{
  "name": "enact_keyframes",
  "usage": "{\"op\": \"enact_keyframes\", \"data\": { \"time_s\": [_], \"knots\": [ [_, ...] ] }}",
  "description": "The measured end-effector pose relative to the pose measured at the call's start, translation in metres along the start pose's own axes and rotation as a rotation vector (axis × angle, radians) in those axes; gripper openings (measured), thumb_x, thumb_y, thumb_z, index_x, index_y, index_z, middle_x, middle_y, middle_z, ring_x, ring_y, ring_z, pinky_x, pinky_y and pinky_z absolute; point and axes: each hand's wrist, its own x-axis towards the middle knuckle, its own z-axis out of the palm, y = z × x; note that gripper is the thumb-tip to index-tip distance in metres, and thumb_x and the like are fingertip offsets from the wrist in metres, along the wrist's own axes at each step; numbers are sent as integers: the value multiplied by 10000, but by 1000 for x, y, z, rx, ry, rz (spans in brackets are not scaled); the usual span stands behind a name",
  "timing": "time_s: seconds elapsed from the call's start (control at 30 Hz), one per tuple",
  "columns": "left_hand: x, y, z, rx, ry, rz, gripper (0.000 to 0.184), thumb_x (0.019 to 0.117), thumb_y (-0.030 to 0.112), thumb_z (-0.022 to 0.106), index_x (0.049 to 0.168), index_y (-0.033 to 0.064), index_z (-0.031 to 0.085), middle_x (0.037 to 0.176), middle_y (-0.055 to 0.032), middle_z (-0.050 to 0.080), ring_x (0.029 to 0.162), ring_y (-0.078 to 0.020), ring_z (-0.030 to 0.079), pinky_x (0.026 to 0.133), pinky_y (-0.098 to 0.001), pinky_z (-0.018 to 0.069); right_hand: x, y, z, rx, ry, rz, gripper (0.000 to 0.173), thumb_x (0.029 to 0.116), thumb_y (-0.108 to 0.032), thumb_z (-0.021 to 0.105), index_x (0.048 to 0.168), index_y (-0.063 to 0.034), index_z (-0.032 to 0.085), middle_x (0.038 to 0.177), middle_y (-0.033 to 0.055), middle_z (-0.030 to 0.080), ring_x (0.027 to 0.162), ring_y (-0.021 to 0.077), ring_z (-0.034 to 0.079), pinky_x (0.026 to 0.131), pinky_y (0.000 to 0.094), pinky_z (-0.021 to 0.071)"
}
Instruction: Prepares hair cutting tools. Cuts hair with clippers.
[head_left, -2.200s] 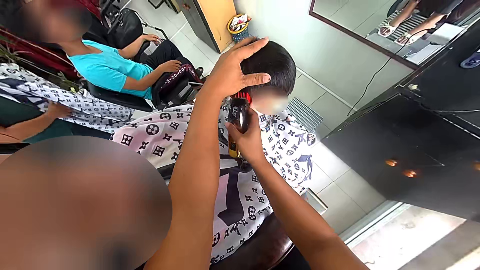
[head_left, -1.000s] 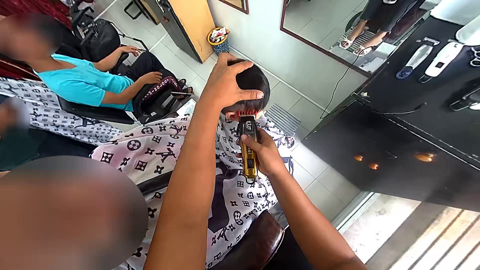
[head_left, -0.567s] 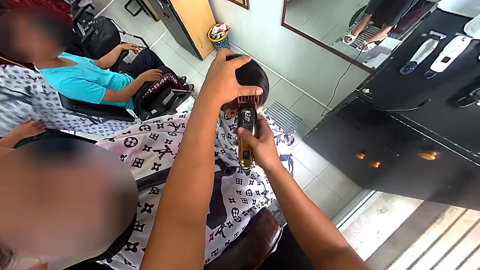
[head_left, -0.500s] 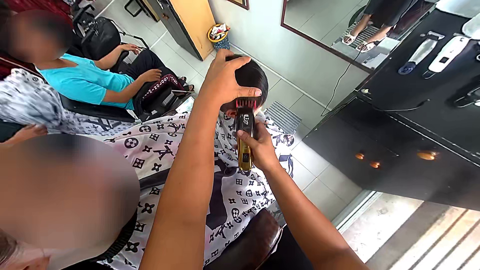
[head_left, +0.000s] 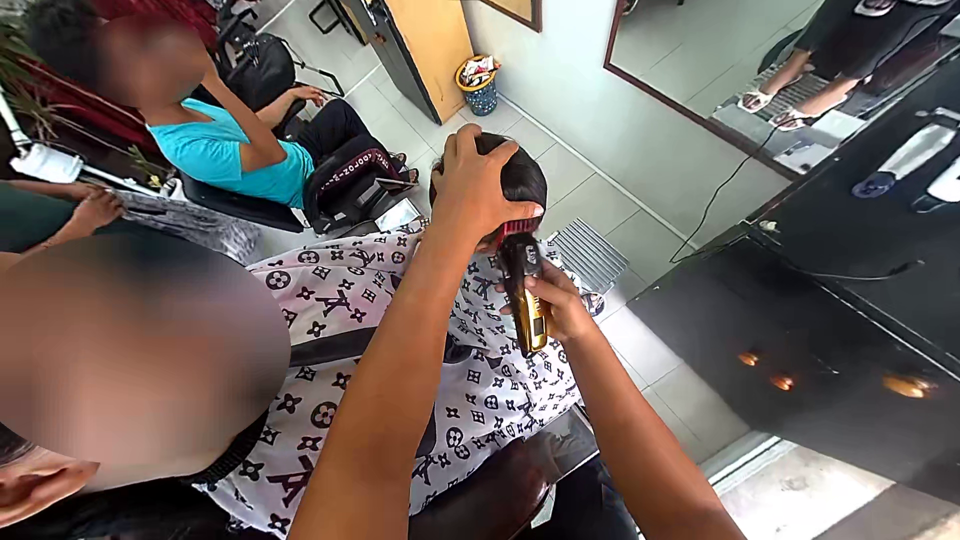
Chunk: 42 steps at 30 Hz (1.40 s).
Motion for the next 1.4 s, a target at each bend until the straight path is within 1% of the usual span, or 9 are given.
{"op": "enact_keyframes", "data": {
  "time_s": [0.1, 0.2, 0.27, 0.37, 0.63, 0.93, 1.07, 1.27, 1.4],
  "knots": [
    [-3, -6, -1, -24, -57, 61, 904, 793, 763, 684, 1565, 378, 414, 1709, -173, 98, 1564, -438, 68, 1107, -777, 223, -9, 8, 2, -221, -29, -42, 615, 902, -225, 711, 1431, -96, 425, 1135, 148, 689, 938, 290, 735, 781, 461, 647],
    [-11, -30, -4, -293, -1, 293, 802, 872, 593, 709, 1563, 281, 449, 1692, -211, 156, 1554, -374, 202, 1203, -593, 299, -31, 31, 21, -418, 37, 142, 623, 905, -163, 734, 1436, 3, 452, 1145, 171, 685, 934, 260, 729, 795, 423, 646],
    [-13, -46, -12, -412, 10, 384, 816, 820, 463, 810, 1534, 218, 499, 1677, -202, 221, 1541, -324, 263, 1217, -504, 325, -35, 43, 38, -368, 63, 215, 609, 916, -178, 731, 1420, 24, 456, 1139, 162, 685, 917, 237, 731, 787, 389, 645],
    [-17, -58, -17, -369, -22, 405, 949, 737, 582, 846, 1532, 193, 505, 1652, -144, 330, 1522, -249, 331, 1221, -447, 337, -25, 52, 59, -329, 164, 188, 604, 927, -168, 725, 1430, 6, 440, 1137, 172, 679, 921, 235, 727, 788, 393, 642],
    [-8, -58, 1, -255, -3, 541, 1090, 679, 704, 819, 1583, 247, 417, 1652, -147, 316, 1538, -267, 288, 1241, -450, 294, 5, 82, 78, -305, 488, -1, 646, 927, -169, 747, 1460, -37, 408, 1186, 195, 635, 902, 297, 705, 752, 480, 624],
    [11, -70, 12, -274, 80, 566, 1054, 702, 733, 782, 1563, 225, 449, 1580, -137, 415, 1457, -260, 407, 1179, -447, 384, 9, 79, 66, -650, 510, -117, 724, 898, -240, 764, 1502, -94, 393, 1209, 171, 640, 940, 258, 670, 766, 455, 577],
    [14, -67, 11, -272, 55, 522, 1061, 697, 693, 816, 1573, 235, 430, 1593, -130, 395, 1470, -263, 389, 1189, -453, 369, 14, 66, 69, -762, 435, -325, 739, 891, -187, 772, 1502, -50, 379, 1256, 158, 628, 987, 190, 686, 825, 381, 605],
    [19, -66, 15, -297, 76, 515, 1048, 696, 682, 823, 1563, 224, 450, 1558, -134, 437, 1441, -264, 423, 1173, -458, 390, 10, 71, 55, -450, 416, -95, 647, 924, -237, 747, 1467, -95, 424, 1172, 170, 664, 893, 281, 709, 734, 471, 622],
    [21, -62, 18, -289, 75, 509, 1022, 719, 668, 817, 1558, 210, 456, 1539, -141, 456, 1428, -270, 437, 1169, -455, 392, 12, 56, 53, -639, 371, -294, 702, 902, -186, 751, 1490, -54, 391, 1234, 143, 639, 937, 206, 704, 770, 391, 628]
  ]
}}
